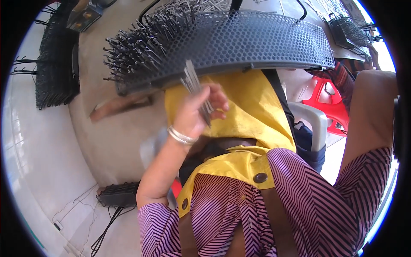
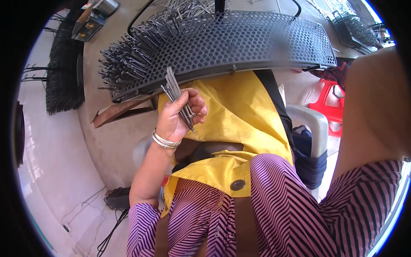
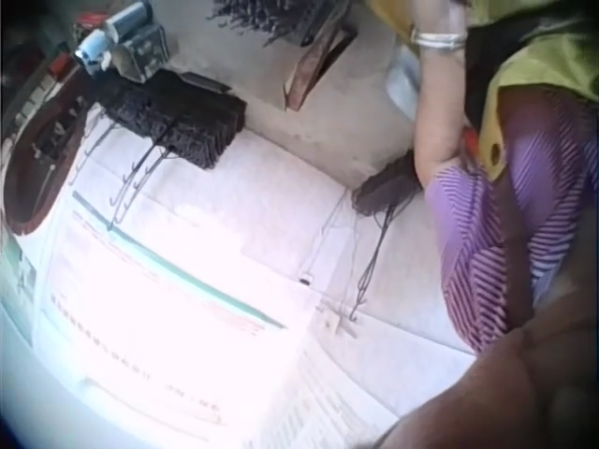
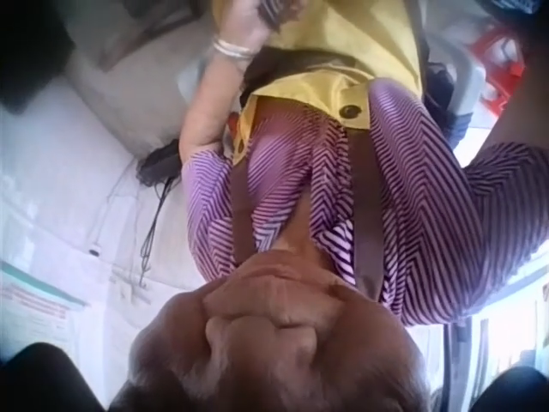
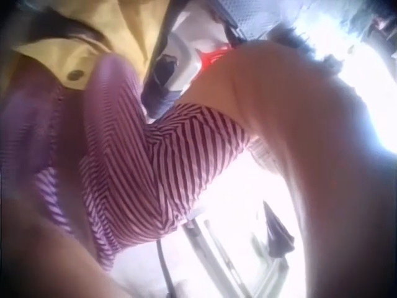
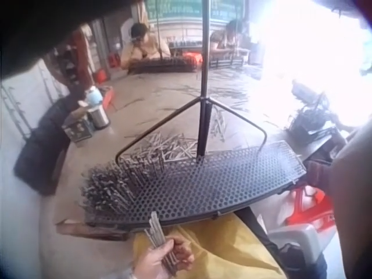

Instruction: Inserting metal wire pins into a perforated assembly board.

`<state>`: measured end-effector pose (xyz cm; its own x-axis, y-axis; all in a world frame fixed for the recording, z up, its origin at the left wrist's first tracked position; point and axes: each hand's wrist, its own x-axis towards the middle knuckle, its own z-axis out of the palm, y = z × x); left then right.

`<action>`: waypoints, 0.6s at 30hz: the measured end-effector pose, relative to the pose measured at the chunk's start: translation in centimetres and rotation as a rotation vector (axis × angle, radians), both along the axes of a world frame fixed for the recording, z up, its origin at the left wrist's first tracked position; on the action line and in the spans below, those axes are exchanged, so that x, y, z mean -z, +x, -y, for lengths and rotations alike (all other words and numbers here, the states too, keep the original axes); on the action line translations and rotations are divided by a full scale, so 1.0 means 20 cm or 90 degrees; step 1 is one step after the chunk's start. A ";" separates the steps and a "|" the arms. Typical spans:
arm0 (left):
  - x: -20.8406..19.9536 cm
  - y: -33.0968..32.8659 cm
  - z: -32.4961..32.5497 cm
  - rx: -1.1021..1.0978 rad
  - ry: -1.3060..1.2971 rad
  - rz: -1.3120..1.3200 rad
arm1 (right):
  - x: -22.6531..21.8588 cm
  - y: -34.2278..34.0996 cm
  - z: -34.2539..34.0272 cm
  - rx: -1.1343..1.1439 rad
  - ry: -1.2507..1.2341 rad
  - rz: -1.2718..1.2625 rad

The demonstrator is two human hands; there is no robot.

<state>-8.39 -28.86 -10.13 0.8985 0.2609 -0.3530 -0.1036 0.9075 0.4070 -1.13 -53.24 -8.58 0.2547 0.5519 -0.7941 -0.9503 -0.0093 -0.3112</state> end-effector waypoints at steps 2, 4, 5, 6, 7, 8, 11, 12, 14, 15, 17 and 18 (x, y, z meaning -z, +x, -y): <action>-0.01 0.01 0.01 0.008 0.007 0.006 | -0.06 0.09 -0.01 -0.010 -0.004 0.061; -0.01 0.01 0.01 0.010 -0.005 0.003 | -0.09 0.16 -0.02 -0.029 -0.004 0.114; -0.01 0.01 0.01 0.006 -0.005 0.005 | -0.11 0.19 -0.03 -0.041 -0.003 0.138; -0.01 0.02 0.01 0.005 0.005 -0.003 | -0.13 0.23 -0.04 -0.054 -0.002 0.163; -0.02 0.01 0.01 0.003 0.019 -0.019 | -0.13 0.26 -0.06 -0.068 0.004 0.179; -0.02 0.01 0.01 -0.003 0.022 -0.025 | -0.13 0.29 -0.08 -0.081 0.010 0.195; -0.02 0.01 0.01 -0.003 0.015 -0.032 | -0.17 0.39 -0.15 -0.118 0.020 0.262; -0.03 0.02 0.01 0.000 0.013 -0.038 | -0.19 0.42 -0.15 -0.130 0.021 0.287; -0.03 0.02 0.01 0.001 0.009 -0.047 | -0.23 0.50 -0.14 -0.151 0.023 0.332; -0.03 0.02 0.01 0.004 0.006 -0.044 | -0.25 0.54 -0.13 -0.161 0.024 0.355; -0.04 0.01 0.02 0.000 0.004 -0.053 | -0.26 0.61 -0.12 -0.185 0.031 0.388; -0.04 0.01 0.02 -0.001 0.018 -0.062 | -0.26 0.63 -0.13 -0.197 0.035 0.404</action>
<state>-8.28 -29.18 -9.23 0.8599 0.2730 -0.4312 -0.0637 0.8957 0.4401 11.55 -50.73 -3.42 0.4843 0.7089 -0.5127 -0.5411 -0.2177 -0.8123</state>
